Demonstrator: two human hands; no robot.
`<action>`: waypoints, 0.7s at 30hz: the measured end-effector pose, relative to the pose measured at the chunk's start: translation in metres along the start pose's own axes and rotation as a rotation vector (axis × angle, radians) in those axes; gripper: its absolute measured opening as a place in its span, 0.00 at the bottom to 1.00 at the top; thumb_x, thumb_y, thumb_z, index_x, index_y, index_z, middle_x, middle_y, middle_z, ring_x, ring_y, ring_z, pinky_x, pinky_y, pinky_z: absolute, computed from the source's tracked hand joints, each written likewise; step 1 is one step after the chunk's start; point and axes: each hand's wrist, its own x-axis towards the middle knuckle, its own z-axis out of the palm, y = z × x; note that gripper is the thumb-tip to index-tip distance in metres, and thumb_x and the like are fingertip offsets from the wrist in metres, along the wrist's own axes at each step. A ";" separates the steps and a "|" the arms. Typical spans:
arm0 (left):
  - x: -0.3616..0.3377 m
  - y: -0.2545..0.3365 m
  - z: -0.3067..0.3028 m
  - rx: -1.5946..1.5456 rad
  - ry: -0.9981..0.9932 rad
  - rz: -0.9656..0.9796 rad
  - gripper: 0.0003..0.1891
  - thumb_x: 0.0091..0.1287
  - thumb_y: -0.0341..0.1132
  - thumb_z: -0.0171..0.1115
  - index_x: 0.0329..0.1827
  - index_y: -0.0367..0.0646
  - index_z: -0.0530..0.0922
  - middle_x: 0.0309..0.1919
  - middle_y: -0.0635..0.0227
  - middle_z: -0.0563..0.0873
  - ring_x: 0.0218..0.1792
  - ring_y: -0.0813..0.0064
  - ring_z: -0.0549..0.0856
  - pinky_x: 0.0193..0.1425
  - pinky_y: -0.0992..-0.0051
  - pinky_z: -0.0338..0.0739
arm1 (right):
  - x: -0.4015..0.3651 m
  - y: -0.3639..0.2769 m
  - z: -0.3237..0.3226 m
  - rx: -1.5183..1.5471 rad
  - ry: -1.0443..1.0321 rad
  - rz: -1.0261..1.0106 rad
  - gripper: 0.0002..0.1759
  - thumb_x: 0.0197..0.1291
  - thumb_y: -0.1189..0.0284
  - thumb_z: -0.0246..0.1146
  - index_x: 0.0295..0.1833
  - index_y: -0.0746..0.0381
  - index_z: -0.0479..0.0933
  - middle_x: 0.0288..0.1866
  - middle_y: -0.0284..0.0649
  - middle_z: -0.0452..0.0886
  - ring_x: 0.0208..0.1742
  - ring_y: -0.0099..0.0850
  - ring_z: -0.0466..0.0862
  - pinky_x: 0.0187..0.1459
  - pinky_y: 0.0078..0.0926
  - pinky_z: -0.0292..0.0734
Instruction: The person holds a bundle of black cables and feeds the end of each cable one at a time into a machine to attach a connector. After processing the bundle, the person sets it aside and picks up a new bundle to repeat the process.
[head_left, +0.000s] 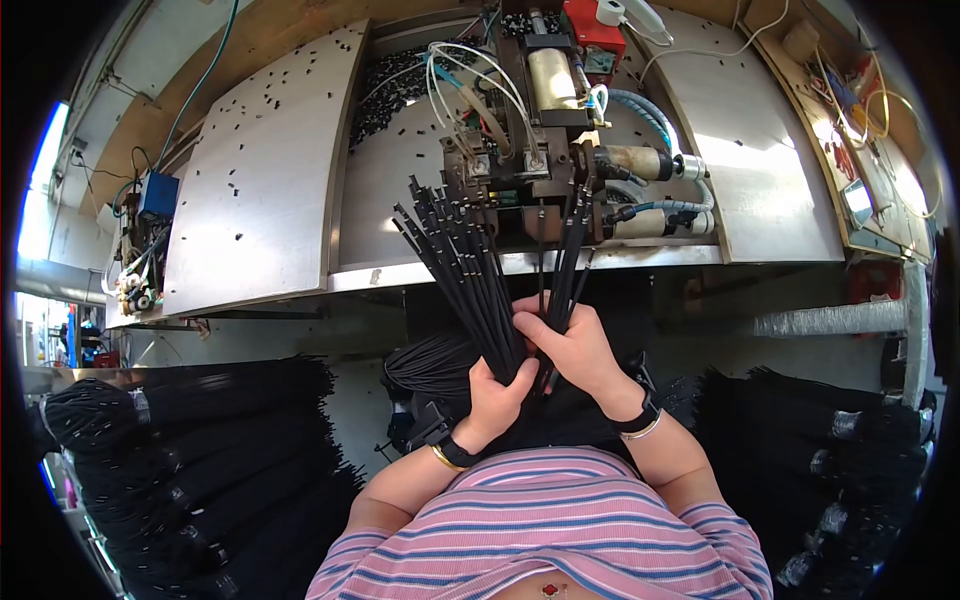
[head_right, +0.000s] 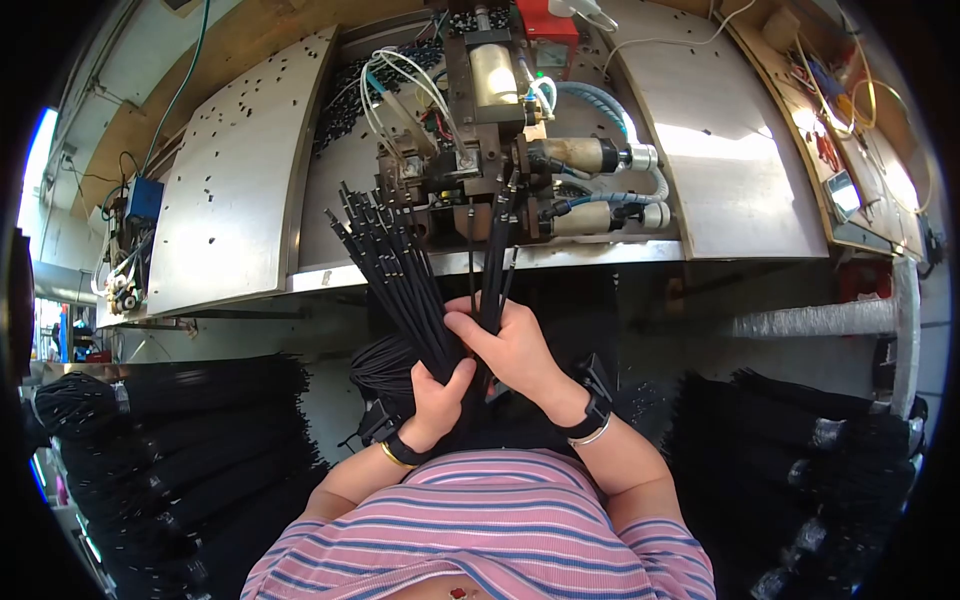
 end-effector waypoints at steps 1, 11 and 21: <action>-0.001 -0.001 -0.001 0.001 -0.001 0.002 0.08 0.64 0.22 0.56 0.45 0.32 0.75 0.32 0.66 0.82 0.27 0.78 0.82 0.28 0.78 0.78 | -0.001 0.000 0.000 0.000 0.000 -0.002 0.08 0.61 0.73 0.62 0.41 0.67 0.79 0.25 0.31 0.79 0.26 0.17 0.77 0.29 0.15 0.72; -0.008 -0.006 -0.001 0.118 0.143 0.130 0.12 0.62 0.22 0.59 0.48 0.34 0.76 0.42 0.67 0.83 0.40 0.79 0.82 0.46 0.78 0.77 | -0.009 0.014 0.009 0.068 0.140 -0.136 0.06 0.60 0.74 0.62 0.38 0.67 0.78 0.25 0.32 0.79 0.27 0.18 0.78 0.28 0.16 0.73; 0.005 0.005 -0.008 0.204 0.201 0.257 0.11 0.62 0.21 0.59 0.47 0.34 0.76 0.38 0.67 0.84 0.36 0.80 0.82 0.44 0.79 0.77 | 0.007 0.001 0.023 0.159 0.206 -0.180 0.06 0.61 0.74 0.61 0.37 0.67 0.79 0.25 0.31 0.79 0.27 0.16 0.76 0.29 0.13 0.69</action>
